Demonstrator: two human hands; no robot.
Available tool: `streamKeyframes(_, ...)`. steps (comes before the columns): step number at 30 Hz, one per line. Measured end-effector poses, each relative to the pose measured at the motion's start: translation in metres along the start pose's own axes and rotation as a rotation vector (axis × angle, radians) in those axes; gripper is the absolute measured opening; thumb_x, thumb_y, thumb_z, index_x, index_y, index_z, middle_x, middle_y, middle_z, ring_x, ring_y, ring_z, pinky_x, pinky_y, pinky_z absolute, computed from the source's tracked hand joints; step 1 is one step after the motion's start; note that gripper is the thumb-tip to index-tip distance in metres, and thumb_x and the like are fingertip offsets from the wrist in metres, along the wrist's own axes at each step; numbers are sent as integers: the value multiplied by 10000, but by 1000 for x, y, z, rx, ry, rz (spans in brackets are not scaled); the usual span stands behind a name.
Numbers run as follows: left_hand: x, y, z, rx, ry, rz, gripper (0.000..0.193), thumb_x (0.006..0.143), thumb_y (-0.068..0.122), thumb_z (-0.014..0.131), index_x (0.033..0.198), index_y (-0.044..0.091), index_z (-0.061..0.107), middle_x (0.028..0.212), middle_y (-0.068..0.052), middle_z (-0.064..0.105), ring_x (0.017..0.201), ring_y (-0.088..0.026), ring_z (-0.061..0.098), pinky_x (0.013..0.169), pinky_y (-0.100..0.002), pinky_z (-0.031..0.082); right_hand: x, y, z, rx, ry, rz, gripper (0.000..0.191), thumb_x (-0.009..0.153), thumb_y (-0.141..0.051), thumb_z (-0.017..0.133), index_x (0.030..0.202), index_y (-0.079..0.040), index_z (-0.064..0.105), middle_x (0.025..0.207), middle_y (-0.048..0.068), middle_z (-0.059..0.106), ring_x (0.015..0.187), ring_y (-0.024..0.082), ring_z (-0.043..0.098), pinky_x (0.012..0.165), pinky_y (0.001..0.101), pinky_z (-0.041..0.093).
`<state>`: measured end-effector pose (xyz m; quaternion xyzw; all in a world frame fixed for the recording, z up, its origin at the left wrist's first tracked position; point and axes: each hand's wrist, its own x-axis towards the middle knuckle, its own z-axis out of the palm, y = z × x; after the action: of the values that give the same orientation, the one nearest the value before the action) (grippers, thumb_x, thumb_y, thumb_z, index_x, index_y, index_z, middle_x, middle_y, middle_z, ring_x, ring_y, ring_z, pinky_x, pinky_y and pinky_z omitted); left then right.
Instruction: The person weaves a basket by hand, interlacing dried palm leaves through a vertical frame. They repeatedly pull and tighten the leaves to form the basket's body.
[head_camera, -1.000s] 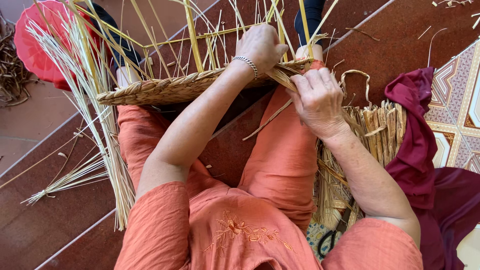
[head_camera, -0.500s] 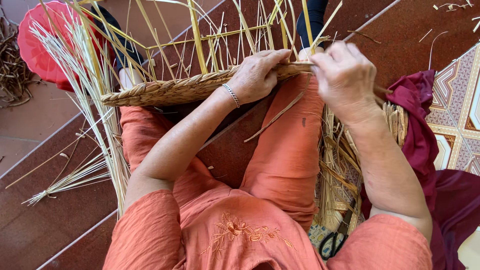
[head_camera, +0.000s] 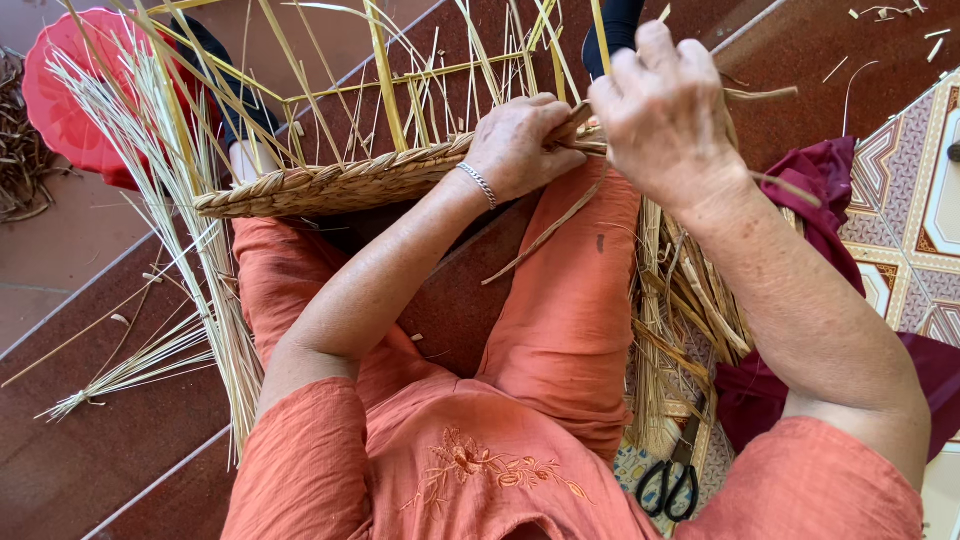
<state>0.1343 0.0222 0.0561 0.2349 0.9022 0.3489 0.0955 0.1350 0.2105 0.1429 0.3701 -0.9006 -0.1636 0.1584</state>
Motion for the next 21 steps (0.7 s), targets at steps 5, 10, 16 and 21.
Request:
streamKeyframes(5,-5,5,15,97,334,135,238,877,195,690,1033,63,567,947,-116,575,867,-292,608,757,-427,511,5,33,4,676,-498,424,115,914,-310,772,963,-207,790,828,84,765,779,244,706,795,459,544)
streamKeyframes(10,-10,-15,17,-130,357,106,149,989,88,607,1121,101,539,1016,-96,581,843,-255,644,741,-404,532,-6,18,27,742,-372,426,126,994,-268,746,1033,-149,757,822,61,764,690,193,728,761,381,584)
streamKeyframes(16,-21,-25,19,110,448,409,181,999,83,663,1069,62,498,1105,-113,571,858,-236,655,649,-352,557,-19,-13,67,452,108,209,362,997,-391,830,874,-106,643,726,45,677,642,160,680,575,311,548)
streamKeyframes(21,-3,-29,27,16,255,91,200,1005,143,683,967,70,500,758,-72,595,631,-226,622,563,-365,497,-24,-21,93,512,61,273,319,1077,-326,740,918,-67,644,684,39,640,540,129,613,468,278,509)
